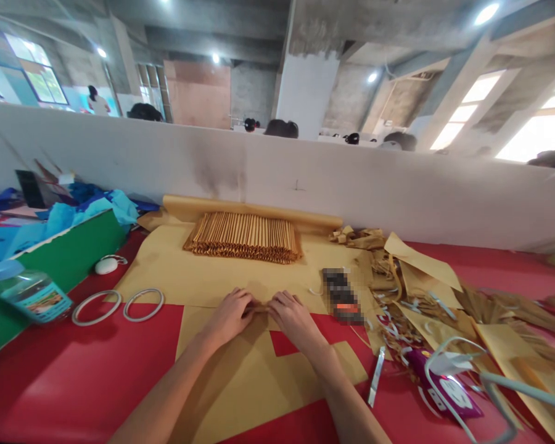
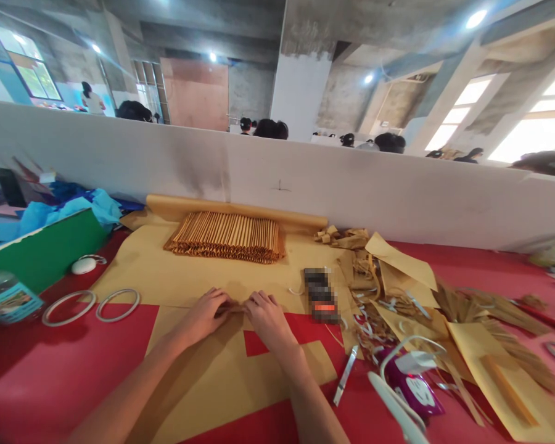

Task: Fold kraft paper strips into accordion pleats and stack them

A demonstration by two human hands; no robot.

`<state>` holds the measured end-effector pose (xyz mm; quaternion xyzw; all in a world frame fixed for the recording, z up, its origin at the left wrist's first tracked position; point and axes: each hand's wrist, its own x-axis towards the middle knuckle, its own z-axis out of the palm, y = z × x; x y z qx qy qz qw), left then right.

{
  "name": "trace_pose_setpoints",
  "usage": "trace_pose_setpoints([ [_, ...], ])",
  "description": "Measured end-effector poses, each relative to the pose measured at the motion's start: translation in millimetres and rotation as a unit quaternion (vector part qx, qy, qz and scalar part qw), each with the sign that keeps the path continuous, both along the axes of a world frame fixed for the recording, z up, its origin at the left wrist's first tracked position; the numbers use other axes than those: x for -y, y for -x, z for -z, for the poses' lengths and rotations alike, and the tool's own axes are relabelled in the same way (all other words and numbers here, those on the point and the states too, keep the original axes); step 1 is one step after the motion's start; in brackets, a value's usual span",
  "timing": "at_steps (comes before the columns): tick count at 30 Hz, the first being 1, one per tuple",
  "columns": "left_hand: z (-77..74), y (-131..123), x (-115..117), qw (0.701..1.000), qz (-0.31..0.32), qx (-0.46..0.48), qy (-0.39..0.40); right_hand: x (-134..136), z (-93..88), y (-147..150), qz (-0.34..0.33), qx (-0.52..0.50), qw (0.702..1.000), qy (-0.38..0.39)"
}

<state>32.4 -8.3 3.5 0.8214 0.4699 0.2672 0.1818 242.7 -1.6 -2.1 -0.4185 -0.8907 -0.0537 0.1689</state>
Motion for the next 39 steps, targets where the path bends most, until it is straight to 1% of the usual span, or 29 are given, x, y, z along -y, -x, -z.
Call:
trace_pose_setpoints([
  [4, -2.8, -4, 3, 1.000, -0.013, 0.010, 0.026, 2, -0.1, 3, 0.021, 0.003, 1.000, 0.007],
  [9, -1.1, -6, 0, 0.999, -0.017, 0.021, 0.040, 2, 3.0, 6, 0.034, 0.012, 0.999, 0.008],
  [11, -3.5, -5, -6, 0.999, -0.012, 0.020, 0.036, 0, -0.5, 7, 0.038, 0.004, 0.999, 0.002],
  [13, -10.2, -3, -14, 0.999, -0.015, 0.021, 0.020, -6, -8.2, 7, 0.055, -0.007, 0.998, -0.005],
  [14, -14.9, -3, -18, 0.999, -0.030, 0.029, -0.002, -10, -13.2, 7, 0.076, -0.019, 0.997, -0.006],
  [15, -19.8, -4, -22, 0.996, -0.060, 0.048, -0.038, -15, -18.6, 8, 0.098, -0.036, 0.995, -0.009],
  [17, -27.8, -9, -31, 0.977, -0.139, 0.117, -0.109, -26, -28.5, 10, 0.156, -0.093, 0.983, -0.019],
  [18, -29.7, -14, -35, 0.966, -0.163, 0.165, -0.118, -31, -32.3, 12, 0.182, -0.126, 0.975, -0.022],
  [19, -29.7, -19, -38, 0.958, -0.164, 0.214, -0.096, -35, -34.9, 14, 0.201, -0.154, 0.967, -0.026],
  [21, -24.1, -29, -44, 0.939, -0.137, 0.316, 0.014, -40, -36.1, 20, 0.204, -0.180, 0.962, -0.035],
  [23, -13.9, -37, -48, 0.897, -0.118, 0.408, 0.121, -39, -32.5, 27, 0.181, -0.176, 0.966, -0.048],
  [25, -4.0, -40, -49, 0.863, -0.112, 0.459, 0.178, -35, -26.6, 31, 0.154, -0.168, 0.973, -0.048],
  [26, -0.5, -40, -49, 0.856, -0.113, 0.469, 0.188, -32, -23.8, 33, 0.136, -0.167, 0.976, -0.037],
  [27, 1.7, -39, -48, 0.854, -0.115, 0.469, 0.192, -28, -21.4, 33, 0.115, -0.171, 0.978, -0.023],
  [29, 2.6, -36, -46, 0.861, -0.119, 0.455, 0.193, -21, -18.2, 32, 0.068, -0.188, 0.980, 0.007],
  [31, 0.9, -33, -44, 0.871, -0.111, 0.434, 0.204, -16, -16.7, 30, 0.029, -0.225, 0.973, 0.036],
  [32, -0.2, -32, -44, 0.875, -0.105, 0.423, 0.209, -14, -16.4, 29, 0.017, -0.255, 0.965, 0.051],
  [34, -1.3, -32, -44, 0.881, -0.099, 0.407, 0.219, -14, -15.9, 27, 0.029, -0.332, 0.940, 0.076],
  [36, -0.6, -32, -45, 0.878, -0.100, 0.400, 0.243, -19, -15.4, 21, 0.083, -0.404, 0.908, 0.079],
  [38, 1.6, -33, -46, 0.860, -0.107, 0.414, 0.277, -29, -14.8, 8, 0.154, -0.437, 0.884, 0.061],
  [39, 3.2, -33, -47, 0.847, -0.115, 0.428, 0.294, -35, -14.3, -2, 0.188, -0.433, 0.880, 0.047],
])
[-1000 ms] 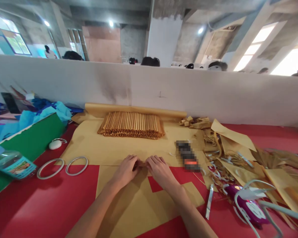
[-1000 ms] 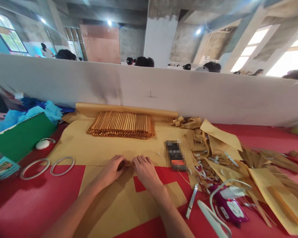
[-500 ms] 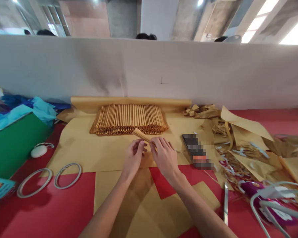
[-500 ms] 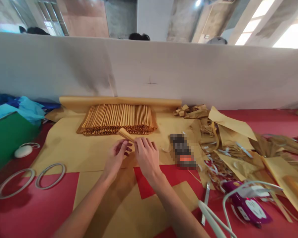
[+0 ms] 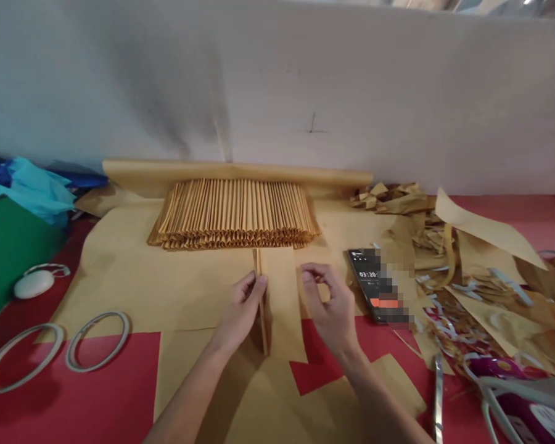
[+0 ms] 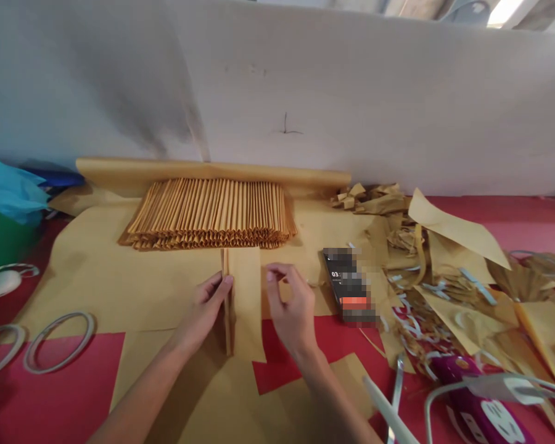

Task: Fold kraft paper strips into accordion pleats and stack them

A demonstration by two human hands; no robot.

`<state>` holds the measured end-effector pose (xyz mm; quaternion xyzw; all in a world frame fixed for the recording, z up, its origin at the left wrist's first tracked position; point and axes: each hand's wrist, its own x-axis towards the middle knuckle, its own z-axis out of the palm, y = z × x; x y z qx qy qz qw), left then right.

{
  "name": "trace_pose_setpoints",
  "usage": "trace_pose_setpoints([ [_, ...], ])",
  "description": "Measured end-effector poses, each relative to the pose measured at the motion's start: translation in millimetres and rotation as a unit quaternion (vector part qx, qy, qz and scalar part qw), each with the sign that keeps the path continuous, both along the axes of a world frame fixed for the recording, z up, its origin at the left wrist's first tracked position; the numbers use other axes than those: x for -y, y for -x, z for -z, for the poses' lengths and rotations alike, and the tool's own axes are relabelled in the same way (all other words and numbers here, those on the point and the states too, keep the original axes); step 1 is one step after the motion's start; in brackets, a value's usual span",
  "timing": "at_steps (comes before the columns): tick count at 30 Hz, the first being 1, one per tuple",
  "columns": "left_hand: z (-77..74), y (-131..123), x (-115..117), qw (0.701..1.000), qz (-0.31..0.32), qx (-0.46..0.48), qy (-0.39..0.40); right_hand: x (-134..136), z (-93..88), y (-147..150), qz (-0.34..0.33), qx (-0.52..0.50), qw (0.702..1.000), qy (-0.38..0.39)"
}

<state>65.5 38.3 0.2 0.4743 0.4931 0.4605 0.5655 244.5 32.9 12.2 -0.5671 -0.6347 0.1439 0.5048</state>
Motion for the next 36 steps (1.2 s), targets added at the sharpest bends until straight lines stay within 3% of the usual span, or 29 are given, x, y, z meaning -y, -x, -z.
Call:
trace_pose_setpoints([
  [3, 6.7, -1, -1, 0.996, -0.038, 0.052, 0.055, -15, 2.3, -42, 0.132, 0.120, 0.984, 0.028],
  [5, 11.3, -1, -1, 0.992, -0.058, 0.082, 0.081, -20, 5.6, -73, 0.217, 0.202, 0.949, 0.104],
  [7, 14.6, -1, -1, 0.989, -0.065, 0.098, 0.093, -21, 10.5, -98, 0.257, 0.243, 0.916, 0.191],
  [10, 15.0, 0, -1, 0.987, -0.067, 0.100, 0.103, -21, 18.0, -118, 0.244, 0.251, 0.899, 0.263],
  [16, 7.1, 0, -1, 0.987, -0.054, 0.097, 0.113, -24, 18.7, -118, 0.250, 0.230, 0.910, 0.237],
  [25, 6.0, 1, 0, 0.987, -0.020, 0.111, 0.110, -21, 11.7, -111, 0.309, 0.248, 0.881, 0.258],
  [36, -2.8, 0, -1, 0.983, -0.049, 0.090, 0.153, -29, 23.3, -108, 0.246, 0.201, 0.926, 0.203],
])
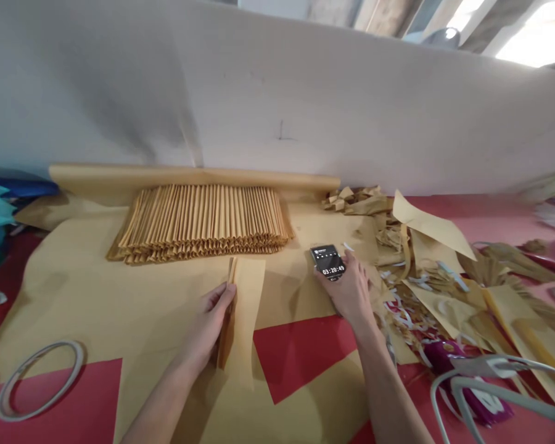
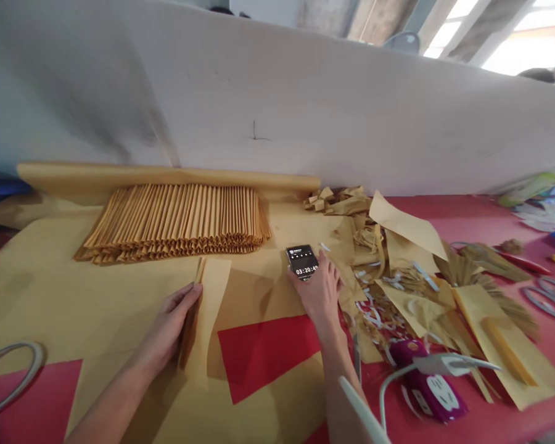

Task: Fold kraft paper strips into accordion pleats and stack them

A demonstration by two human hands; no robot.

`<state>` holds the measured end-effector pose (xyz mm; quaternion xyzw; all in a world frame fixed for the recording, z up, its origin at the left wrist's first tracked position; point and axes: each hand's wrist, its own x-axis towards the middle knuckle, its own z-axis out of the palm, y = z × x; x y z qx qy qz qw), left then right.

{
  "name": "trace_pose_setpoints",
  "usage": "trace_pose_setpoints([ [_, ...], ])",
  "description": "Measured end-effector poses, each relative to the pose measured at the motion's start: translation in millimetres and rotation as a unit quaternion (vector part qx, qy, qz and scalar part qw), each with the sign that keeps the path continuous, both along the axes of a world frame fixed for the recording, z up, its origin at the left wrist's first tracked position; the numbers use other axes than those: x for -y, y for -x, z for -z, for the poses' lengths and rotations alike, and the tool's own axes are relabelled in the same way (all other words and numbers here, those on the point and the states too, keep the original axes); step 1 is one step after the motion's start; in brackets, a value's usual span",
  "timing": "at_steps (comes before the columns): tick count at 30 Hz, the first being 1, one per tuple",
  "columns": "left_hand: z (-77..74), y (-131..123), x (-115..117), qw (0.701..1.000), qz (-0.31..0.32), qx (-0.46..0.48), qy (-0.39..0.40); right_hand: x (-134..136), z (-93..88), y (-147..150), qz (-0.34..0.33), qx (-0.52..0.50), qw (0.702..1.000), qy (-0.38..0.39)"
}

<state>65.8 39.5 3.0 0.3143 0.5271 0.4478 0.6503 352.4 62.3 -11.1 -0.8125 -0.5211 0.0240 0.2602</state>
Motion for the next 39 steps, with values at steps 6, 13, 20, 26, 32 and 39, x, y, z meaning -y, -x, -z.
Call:
trace_pose_setpoints([
  [6, 4.1, 1, -1, 1.000, -0.012, -0.006, 0.000, 5, -3.4, 0, -0.011, 0.013, 0.998, 0.066],
  [13, 5.5, 2, 0, 1.000, -0.002, -0.007, -0.007, 3, -2.3, -4, -0.020, -0.009, 0.999, 0.026],
  [20, 6.4, 2, 0, 1.000, 0.008, -0.001, -0.018, 2, -3.6, 0, 0.005, -0.017, 1.000, 0.008],
  [26, 7.4, 1, 1, 1.000, -0.004, -0.023, -0.009, 4, -11.2, 8, 0.009, 0.014, 1.000, -0.014],
  [32, -5.2, -4, 6, 0.998, 0.039, -0.003, -0.045, 25, -40.6, 66, -0.160, -0.092, 0.974, -0.131],
  [39, -17.4, -4, 8, 0.984, 0.091, -0.011, -0.151, 45, -47.0, 121, -0.333, -0.491, 0.804, -0.033],
])
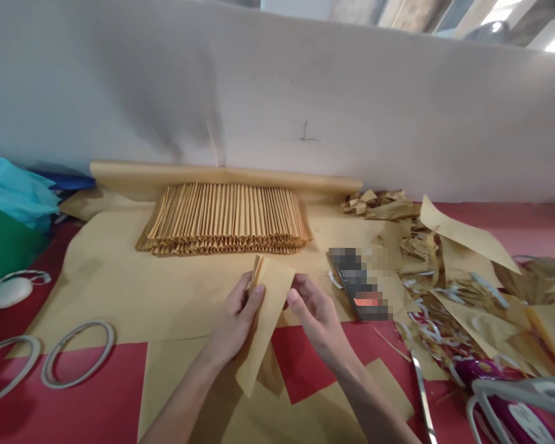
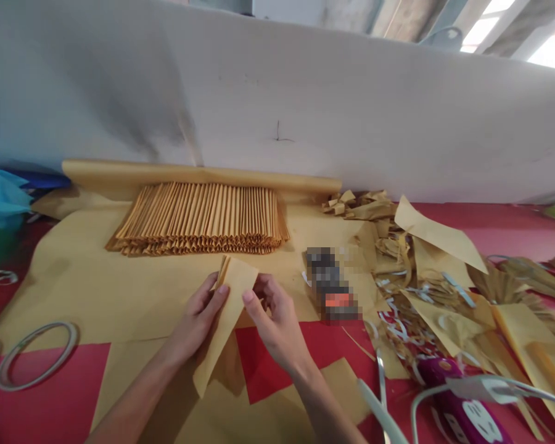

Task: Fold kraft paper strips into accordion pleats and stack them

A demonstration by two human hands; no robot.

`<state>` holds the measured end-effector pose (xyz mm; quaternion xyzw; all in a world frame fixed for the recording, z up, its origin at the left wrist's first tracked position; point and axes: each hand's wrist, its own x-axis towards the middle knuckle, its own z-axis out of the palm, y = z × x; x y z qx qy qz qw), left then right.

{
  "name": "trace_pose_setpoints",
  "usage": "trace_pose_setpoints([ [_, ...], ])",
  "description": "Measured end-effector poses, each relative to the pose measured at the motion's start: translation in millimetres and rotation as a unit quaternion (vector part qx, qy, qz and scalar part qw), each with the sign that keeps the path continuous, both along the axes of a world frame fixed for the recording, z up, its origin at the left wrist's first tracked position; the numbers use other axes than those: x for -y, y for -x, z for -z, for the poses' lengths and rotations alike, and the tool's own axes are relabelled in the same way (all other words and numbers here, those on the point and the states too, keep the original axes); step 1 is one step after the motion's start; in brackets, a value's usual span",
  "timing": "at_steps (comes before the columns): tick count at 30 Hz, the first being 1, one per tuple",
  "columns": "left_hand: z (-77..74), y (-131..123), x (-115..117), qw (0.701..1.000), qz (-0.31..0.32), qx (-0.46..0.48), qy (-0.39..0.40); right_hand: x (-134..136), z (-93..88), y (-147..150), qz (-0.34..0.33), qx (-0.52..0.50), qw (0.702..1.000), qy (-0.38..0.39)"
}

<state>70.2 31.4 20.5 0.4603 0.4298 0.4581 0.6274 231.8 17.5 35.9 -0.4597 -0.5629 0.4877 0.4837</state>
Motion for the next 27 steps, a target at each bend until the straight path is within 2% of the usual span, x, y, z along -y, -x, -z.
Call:
trace_pose_setpoints([
  [4, -4.2, -3, 4, 0.999, 0.032, -0.017, -0.030, -4, 8.9, 3, 0.028, -0.063, 0.996, 0.056],
  [9, -0.9, -5, 7, 0.996, 0.034, -0.063, -0.052, -5, 16.5, 1, 0.045, -0.062, 0.995, 0.061],
  [15, 4.3, -8, 10, 0.999, 0.043, 0.022, 0.013, -6, 14.5, 2, 0.043, -0.044, 0.997, 0.050],
  [21, 3.5, -9, 13, 0.999, 0.030, -0.018, 0.011, -5, 13.1, 2, 0.042, -0.058, 0.996, 0.061],
  [27, 3.1, -8, 13, 0.997, 0.068, 0.022, 0.022, -4, 15.4, -1, 0.040, -0.020, 0.997, 0.059],
])
